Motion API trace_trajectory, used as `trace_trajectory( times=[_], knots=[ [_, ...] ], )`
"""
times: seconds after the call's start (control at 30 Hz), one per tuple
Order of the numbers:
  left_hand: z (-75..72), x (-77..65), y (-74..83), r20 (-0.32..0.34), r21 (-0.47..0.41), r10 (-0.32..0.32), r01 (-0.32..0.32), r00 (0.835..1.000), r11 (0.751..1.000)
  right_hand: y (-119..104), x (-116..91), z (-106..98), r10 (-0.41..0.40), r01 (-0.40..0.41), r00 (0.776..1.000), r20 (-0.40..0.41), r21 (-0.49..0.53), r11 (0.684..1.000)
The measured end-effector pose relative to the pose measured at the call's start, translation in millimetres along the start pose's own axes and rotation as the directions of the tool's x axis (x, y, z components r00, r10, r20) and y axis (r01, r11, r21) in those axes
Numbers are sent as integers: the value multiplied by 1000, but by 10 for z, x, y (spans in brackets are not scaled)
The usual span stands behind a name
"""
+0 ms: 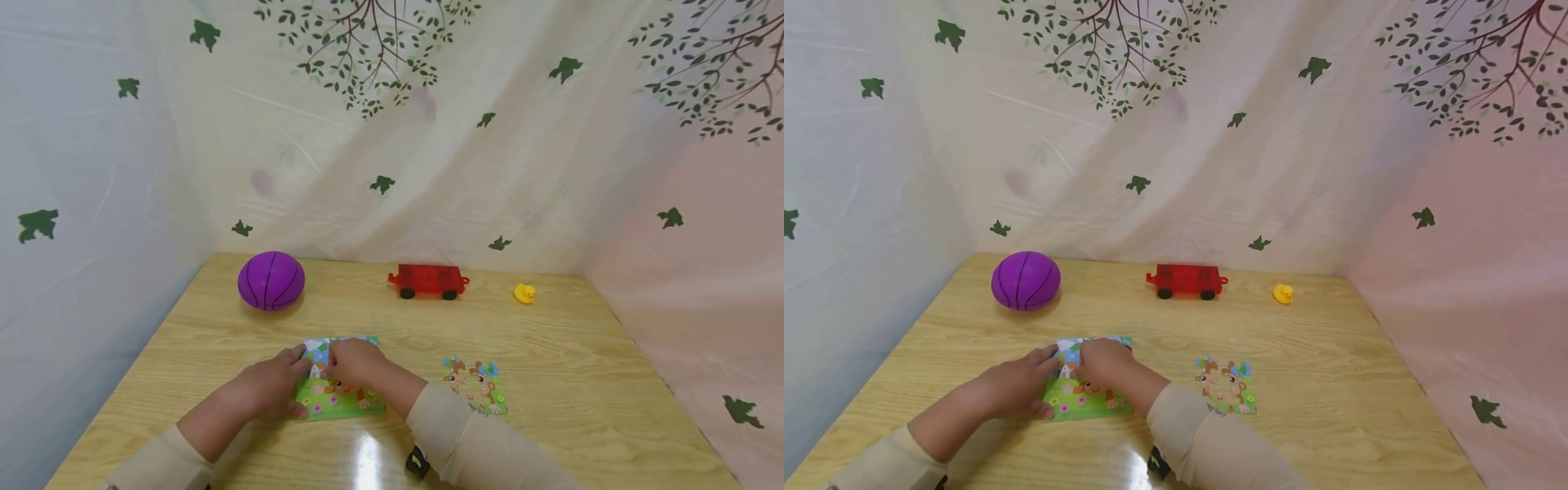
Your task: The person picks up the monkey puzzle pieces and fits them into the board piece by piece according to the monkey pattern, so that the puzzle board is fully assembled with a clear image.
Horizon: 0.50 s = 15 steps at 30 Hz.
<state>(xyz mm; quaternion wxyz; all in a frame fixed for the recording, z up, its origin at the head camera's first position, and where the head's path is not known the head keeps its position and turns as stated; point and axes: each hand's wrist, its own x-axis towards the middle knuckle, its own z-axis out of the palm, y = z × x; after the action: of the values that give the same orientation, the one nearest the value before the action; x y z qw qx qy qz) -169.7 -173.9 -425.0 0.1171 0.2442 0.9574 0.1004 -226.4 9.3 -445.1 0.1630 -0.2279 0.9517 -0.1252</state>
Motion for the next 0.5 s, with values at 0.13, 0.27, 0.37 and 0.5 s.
trace_trajectory(
  times=[0.13,0.27,0.37,0.5],
  knots=[
    [-2,5,7,6,4,-2,2,1000,1000,84,-27,-14,-73,74,997,-18,78,994],
    [-5,2,22,23,5,-22,22,999,1000,245,-93,-58,-141,149,989,-50,240,959],
    [-13,-7,37,39,0,-41,41,998,999,400,-178,-144,-158,176,984,-81,317,932],
    [-27,-17,53,42,-3,-41,41,998,999,643,-335,-310,-148,181,980,-134,288,940]
  ],
)
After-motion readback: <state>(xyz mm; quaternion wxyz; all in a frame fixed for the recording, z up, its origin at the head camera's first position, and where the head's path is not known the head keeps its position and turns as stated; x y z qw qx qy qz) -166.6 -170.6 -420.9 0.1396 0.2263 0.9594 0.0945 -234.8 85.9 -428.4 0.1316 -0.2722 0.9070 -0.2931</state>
